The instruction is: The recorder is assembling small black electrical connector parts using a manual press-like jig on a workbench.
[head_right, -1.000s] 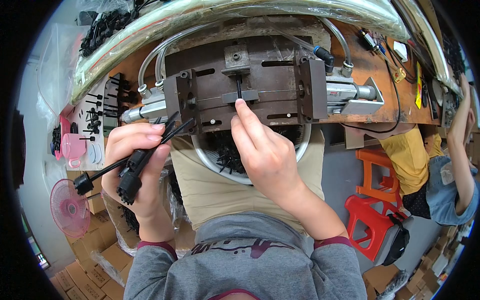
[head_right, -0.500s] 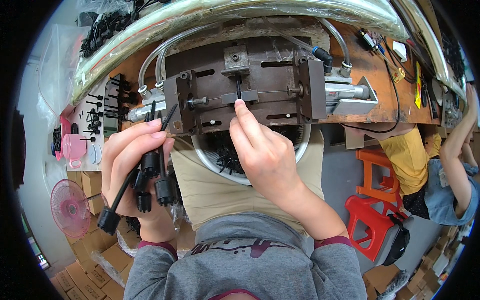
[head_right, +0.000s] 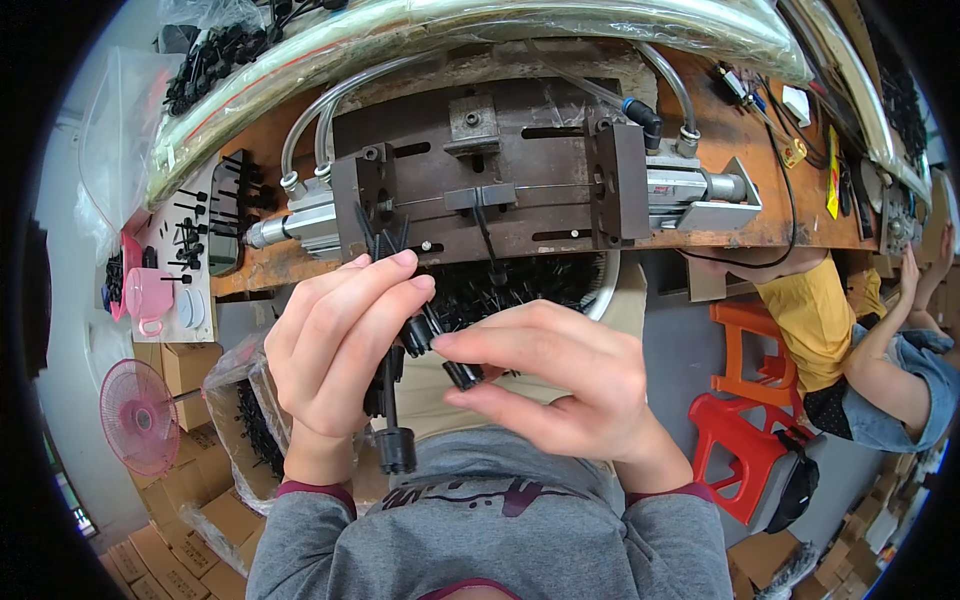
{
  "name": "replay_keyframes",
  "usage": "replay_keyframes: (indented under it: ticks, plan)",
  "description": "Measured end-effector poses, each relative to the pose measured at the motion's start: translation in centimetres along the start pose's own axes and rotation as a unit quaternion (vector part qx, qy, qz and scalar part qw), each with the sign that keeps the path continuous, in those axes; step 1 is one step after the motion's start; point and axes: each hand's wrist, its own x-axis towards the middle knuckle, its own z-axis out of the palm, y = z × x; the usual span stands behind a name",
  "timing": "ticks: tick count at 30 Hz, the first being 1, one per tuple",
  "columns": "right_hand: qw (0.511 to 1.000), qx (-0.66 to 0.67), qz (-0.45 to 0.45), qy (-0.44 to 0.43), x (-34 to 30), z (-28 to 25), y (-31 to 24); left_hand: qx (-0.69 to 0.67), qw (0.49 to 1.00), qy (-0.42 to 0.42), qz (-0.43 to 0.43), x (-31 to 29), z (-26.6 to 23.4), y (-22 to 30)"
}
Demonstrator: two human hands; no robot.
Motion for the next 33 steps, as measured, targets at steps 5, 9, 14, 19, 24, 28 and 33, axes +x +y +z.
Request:
replay_keyframes:
  ticks: [5,9,14,19,24,28,33]
  plan:
    - [0.993,0.007,0.038,0.108,-0.4,0.2,1.0,-0.018,0.999,0.042,-0.011,-0.4,-0.2,-0.9]
    - [0.968,-0.241,-0.028,0.056,0.0,0.8,4.2,-0.005,0.998,0.057,-0.033,-0.7,-0.4,-1.2]
    - [0.923,-0.38,-0.063,0.004,0.1,1.7,5.0,0.007,0.997,0.067,-0.038,-0.7,-0.3,-1.4]
    - [0.9,-0.431,-0.054,-0.013,1.1,2.0,4.4,0.004,0.997,0.067,-0.045,-0.9,-0.2,-1.6]
    - [0.901,-0.434,-0.022,-0.017,1.3,2.2,3.7,0.003,0.997,0.065,-0.047,-1.2,0.0,-1.8]
    - [0.896,-0.443,-0.01,-0.023,1.4,2.2,3.5,0.008,0.997,0.065,-0.048,-0.9,0.0,-1.7]
    - [0.92,-0.389,-0.036,-0.018,1.5,1.7,3.3,0.046,0.997,0.059,-0.034,-0.8,0.1,-1.3]
